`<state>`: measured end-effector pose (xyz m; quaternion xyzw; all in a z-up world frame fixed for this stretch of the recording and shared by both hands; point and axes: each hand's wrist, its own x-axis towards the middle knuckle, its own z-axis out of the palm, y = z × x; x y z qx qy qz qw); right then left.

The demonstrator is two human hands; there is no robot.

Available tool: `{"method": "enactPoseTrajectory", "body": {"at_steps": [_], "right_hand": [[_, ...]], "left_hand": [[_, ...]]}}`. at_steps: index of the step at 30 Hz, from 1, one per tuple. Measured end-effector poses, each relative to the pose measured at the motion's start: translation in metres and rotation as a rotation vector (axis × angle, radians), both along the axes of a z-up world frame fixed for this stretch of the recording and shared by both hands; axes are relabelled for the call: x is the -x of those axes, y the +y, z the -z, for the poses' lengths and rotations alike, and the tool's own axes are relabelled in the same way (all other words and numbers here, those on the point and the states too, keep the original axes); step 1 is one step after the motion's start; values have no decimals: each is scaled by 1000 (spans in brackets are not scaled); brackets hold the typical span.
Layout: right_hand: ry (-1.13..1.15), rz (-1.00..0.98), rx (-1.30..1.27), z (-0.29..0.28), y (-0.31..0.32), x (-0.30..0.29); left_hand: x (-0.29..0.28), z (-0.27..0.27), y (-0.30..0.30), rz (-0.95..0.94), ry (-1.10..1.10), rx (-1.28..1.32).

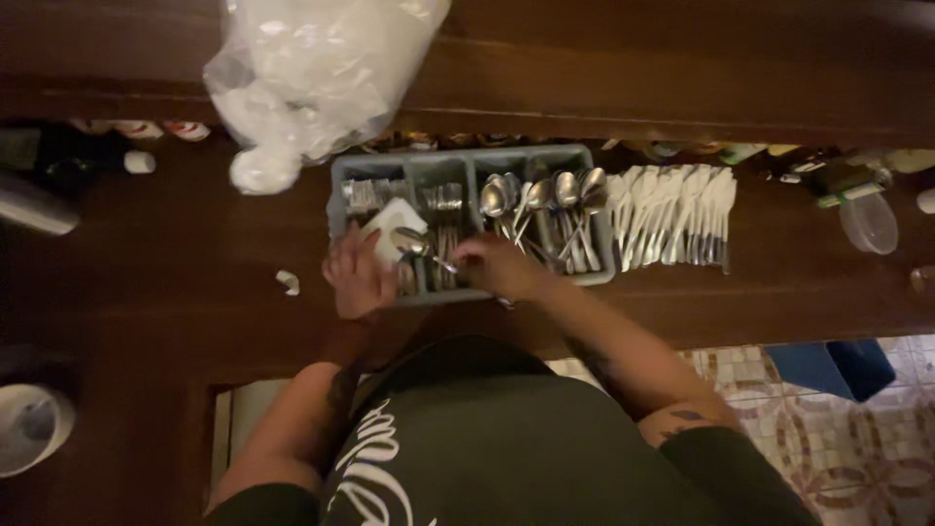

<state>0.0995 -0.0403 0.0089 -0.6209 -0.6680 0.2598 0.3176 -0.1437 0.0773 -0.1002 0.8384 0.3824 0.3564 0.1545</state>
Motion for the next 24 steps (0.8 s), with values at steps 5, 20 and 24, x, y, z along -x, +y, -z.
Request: {"method": "enactPoseTrajectory", "body": {"at_steps": [5, 20, 24], "right_hand": [[-94, 145, -57, 66, 9, 38], [48, 433, -8, 101, 8, 37], [119, 462, 124, 104, 6, 31]], "left_hand": [[6, -25, -4, 26, -127, -17], [14, -63, 55, 333, 20, 44], [18, -52, 56, 325, -93, 96]]}}
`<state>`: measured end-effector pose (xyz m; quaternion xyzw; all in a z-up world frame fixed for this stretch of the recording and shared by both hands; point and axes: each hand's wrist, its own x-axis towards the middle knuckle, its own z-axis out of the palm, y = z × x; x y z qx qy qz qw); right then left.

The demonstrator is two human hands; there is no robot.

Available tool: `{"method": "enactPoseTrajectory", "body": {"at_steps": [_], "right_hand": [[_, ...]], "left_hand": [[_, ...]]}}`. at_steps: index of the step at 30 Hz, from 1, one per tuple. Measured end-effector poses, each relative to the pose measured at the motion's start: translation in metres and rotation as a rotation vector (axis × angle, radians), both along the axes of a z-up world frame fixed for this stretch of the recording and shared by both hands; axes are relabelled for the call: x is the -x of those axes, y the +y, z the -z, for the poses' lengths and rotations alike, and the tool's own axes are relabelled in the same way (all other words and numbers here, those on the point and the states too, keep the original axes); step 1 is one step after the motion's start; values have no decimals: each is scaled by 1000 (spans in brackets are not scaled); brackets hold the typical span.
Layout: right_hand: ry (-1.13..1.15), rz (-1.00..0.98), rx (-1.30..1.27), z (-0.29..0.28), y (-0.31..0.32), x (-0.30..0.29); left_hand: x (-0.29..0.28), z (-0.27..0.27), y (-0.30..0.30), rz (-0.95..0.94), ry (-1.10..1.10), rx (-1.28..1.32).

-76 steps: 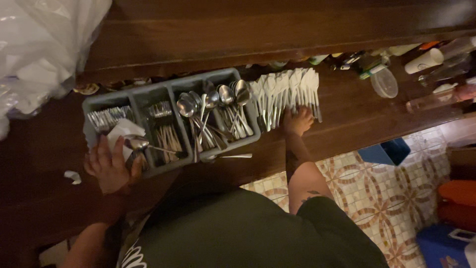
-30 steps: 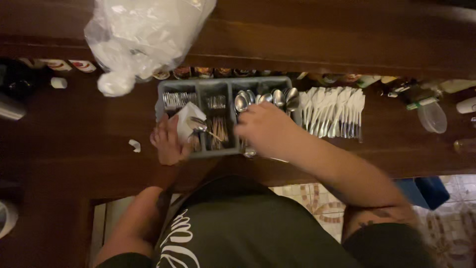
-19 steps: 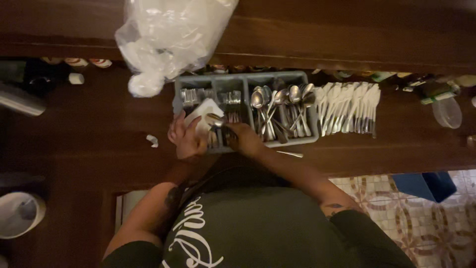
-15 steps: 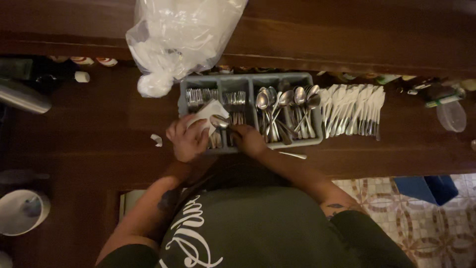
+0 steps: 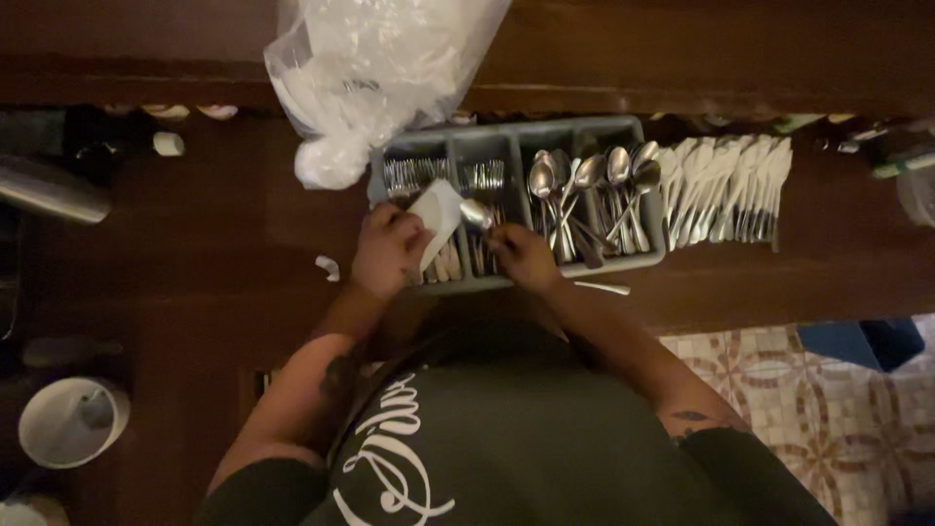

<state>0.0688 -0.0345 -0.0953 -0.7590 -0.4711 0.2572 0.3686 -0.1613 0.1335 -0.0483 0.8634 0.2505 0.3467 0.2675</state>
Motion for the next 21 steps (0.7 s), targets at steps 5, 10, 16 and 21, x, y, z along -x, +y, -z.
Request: {"method": "enactPoseTrajectory", "body": {"at_steps": [5, 10, 16, 21], "right_hand": [[78, -86, -89, 9, 0, -6], [168, -151, 21, 12, -3, -12], [72, -238, 19, -12, 2, -5], [-44, -162, 10, -23, 13, 10]], "left_hand": [[-7, 17, 6, -39, 47, 64], [-4, 39, 14, 34, -116, 259], [-1, 43, 10, -4, -69, 358], [-1, 17, 1, -27, 10, 254]]}}
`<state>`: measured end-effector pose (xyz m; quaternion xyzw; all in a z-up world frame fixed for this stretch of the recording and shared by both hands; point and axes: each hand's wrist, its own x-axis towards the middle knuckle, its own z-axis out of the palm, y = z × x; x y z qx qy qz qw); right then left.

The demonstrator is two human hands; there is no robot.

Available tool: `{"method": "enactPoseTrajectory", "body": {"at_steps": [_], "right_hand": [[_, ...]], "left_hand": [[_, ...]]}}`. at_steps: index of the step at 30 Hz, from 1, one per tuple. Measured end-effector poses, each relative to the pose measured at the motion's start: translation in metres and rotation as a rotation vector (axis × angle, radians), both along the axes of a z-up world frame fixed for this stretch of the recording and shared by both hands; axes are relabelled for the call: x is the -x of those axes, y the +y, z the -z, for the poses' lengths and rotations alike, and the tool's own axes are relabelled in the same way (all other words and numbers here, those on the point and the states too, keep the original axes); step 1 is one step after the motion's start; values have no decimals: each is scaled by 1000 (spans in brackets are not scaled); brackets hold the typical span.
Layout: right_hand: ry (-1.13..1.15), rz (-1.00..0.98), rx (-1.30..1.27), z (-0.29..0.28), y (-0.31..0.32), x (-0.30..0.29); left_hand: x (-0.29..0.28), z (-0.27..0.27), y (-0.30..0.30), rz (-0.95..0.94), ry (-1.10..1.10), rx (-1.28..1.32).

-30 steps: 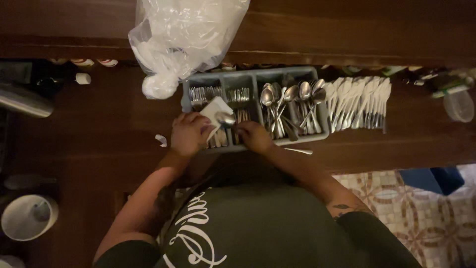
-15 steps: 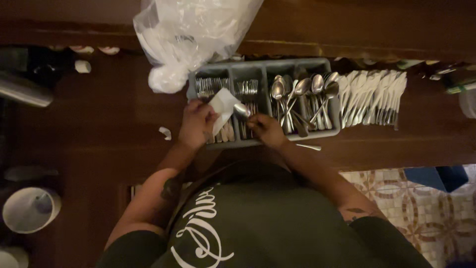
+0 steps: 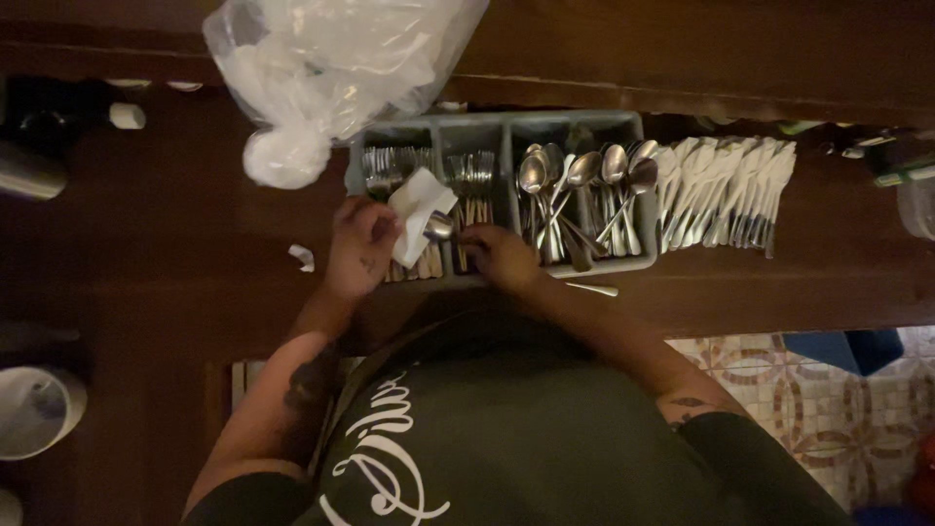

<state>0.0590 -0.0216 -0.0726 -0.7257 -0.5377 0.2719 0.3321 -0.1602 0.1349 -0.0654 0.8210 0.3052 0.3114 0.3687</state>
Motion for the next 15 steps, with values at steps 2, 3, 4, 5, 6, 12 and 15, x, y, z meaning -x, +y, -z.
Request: {"method": "enactPoseTrajectory", "body": {"at_steps": [2, 3, 4, 5, 6, 12, 15], "right_hand": [[20, 14, 30, -2, 3, 1], [30, 18, 48, -4, 3, 1], [-12, -2, -62, -7, 2, 0], [-55, -23, -171, -10, 0, 0], [-100, -42, -284, -15, 0, -1], [638, 68, 5, -62, 10, 2], [1106, 233, -38, -91, 11, 18]], "left_hand": [[0, -16, -7, -54, 15, -112], [2, -24, -11, -83, 24, -166], [3, -31, -14, -92, 10, -171], [4, -38, -18, -102, -3, -176], [4, -44, -21, -108, -19, -184], [-12, -67, -51, -63, -130, -66], [-25, -69, -67, 42, -252, -161]]}}
